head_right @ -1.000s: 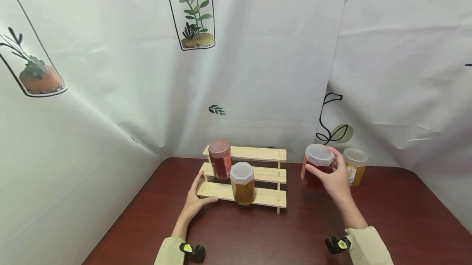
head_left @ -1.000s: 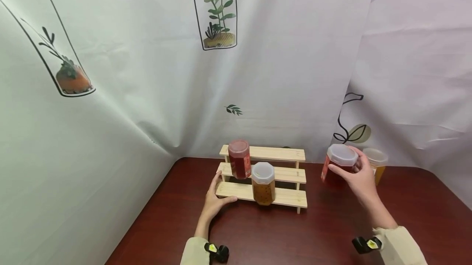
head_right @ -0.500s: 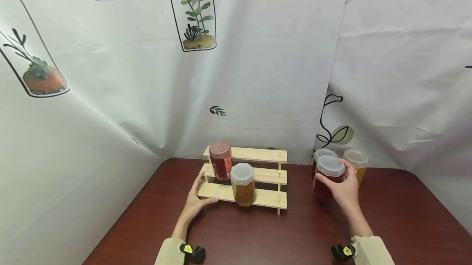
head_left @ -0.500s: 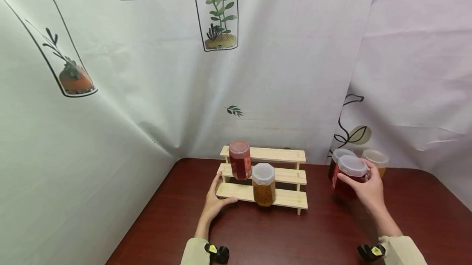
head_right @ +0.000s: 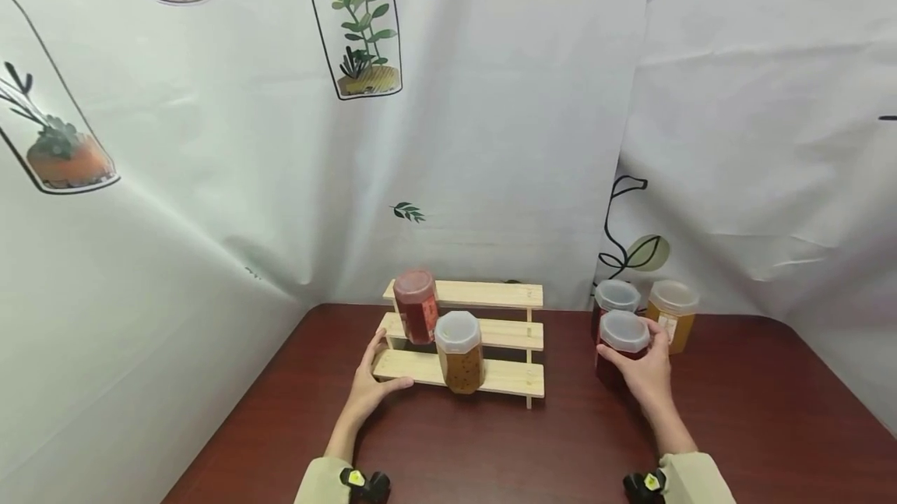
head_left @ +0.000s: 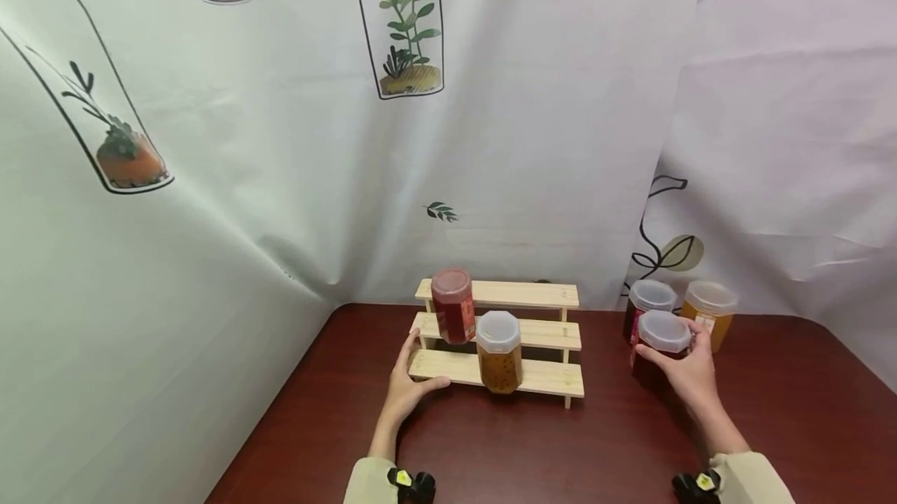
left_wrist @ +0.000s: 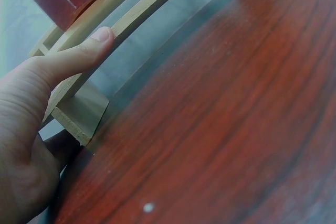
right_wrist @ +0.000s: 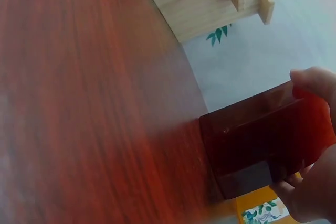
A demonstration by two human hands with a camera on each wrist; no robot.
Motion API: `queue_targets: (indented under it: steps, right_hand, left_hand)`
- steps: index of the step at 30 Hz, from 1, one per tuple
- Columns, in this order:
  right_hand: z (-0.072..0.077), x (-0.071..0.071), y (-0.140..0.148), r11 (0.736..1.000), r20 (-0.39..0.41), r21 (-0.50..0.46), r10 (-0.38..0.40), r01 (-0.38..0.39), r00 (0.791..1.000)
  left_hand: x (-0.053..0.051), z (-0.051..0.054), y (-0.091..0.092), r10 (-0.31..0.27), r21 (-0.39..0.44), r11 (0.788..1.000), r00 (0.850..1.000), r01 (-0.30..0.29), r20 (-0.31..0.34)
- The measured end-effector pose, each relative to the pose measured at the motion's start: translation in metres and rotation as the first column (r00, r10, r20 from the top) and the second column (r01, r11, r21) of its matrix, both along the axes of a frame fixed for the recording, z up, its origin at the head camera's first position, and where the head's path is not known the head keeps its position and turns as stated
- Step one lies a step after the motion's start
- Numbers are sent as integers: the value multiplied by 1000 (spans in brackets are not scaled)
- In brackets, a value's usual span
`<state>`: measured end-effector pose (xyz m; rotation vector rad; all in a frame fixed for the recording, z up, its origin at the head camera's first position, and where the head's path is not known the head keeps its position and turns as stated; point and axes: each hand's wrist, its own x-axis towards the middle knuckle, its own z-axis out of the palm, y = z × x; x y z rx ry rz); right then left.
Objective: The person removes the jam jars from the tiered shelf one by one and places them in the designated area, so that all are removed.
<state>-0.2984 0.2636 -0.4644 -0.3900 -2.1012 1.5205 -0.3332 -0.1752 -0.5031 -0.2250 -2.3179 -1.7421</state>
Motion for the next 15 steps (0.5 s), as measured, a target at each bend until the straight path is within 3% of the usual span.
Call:
queue_targets:
  steps: [6, 12, 15]
  right_hand:
    - [-3, 0, -2, 999, 27, 16, 33, -33, 999]
    - [-1, 2, 2, 997, 38, 45, 67, -69, 997]
    - [2, 4, 6, 998, 38, 14, 57, -57, 998]
  left_hand:
    - [5, -1, -3, 28, -9, 1000, 999, -28, 18]
    - [2, 0, -2, 20, -5, 1000, 1000, -20, -4]
    - [-1, 0, 1, -3, 1, 1000, 1000, 3, -3]
